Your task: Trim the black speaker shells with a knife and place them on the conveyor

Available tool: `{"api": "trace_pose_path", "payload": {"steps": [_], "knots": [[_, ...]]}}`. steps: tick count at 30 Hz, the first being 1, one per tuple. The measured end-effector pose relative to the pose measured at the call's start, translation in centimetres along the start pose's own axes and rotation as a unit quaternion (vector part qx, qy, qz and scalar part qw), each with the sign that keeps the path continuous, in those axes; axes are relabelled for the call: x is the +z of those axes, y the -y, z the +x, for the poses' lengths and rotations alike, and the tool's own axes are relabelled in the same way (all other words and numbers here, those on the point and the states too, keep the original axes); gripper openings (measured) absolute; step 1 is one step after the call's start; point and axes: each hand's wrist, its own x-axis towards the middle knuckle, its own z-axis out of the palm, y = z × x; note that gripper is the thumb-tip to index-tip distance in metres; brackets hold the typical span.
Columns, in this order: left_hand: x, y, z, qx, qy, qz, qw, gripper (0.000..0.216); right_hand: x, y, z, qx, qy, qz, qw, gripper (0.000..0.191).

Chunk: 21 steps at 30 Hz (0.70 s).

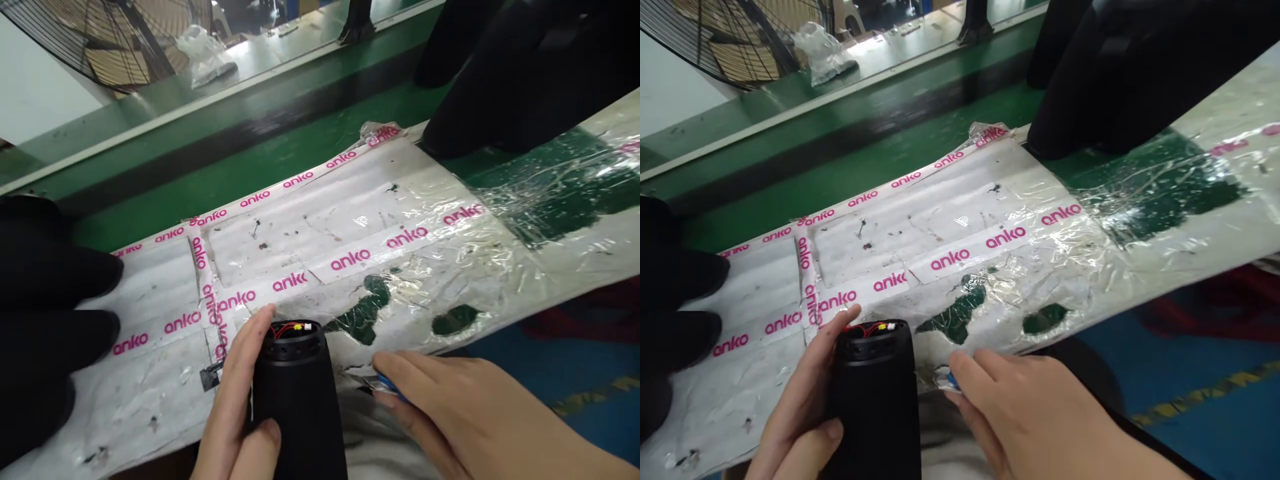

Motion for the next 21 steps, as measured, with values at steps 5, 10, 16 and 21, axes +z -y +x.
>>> {"api": "trace_pose_path", "payload": {"steps": [5,10,16,21], "knots": [[0.0,-0.6,0.1,-0.026,-0.009,-0.018,0.999,0.056,1.7,1.1,1.0,-0.024,-0.057,0.035,0.997,0.021],[0.1,-0.5,1.3,-0.093,0.059,-0.153,0.982,0.064,1.1,0.5,0.1,-0.029,-0.055,0.063,0.996,0.02],[1.1,0.9,3.6,-0.056,0.223,-0.294,0.928,0.065,-1.1,-0.7,-0.4,-0.064,-0.038,-0.029,0.997,0.028],[1.1,1.2,3.4,-0.012,0.244,-0.188,0.951,0.069,-1.4,-1.0,-0.7,-0.047,-0.027,-0.079,0.995,0.033]]}}
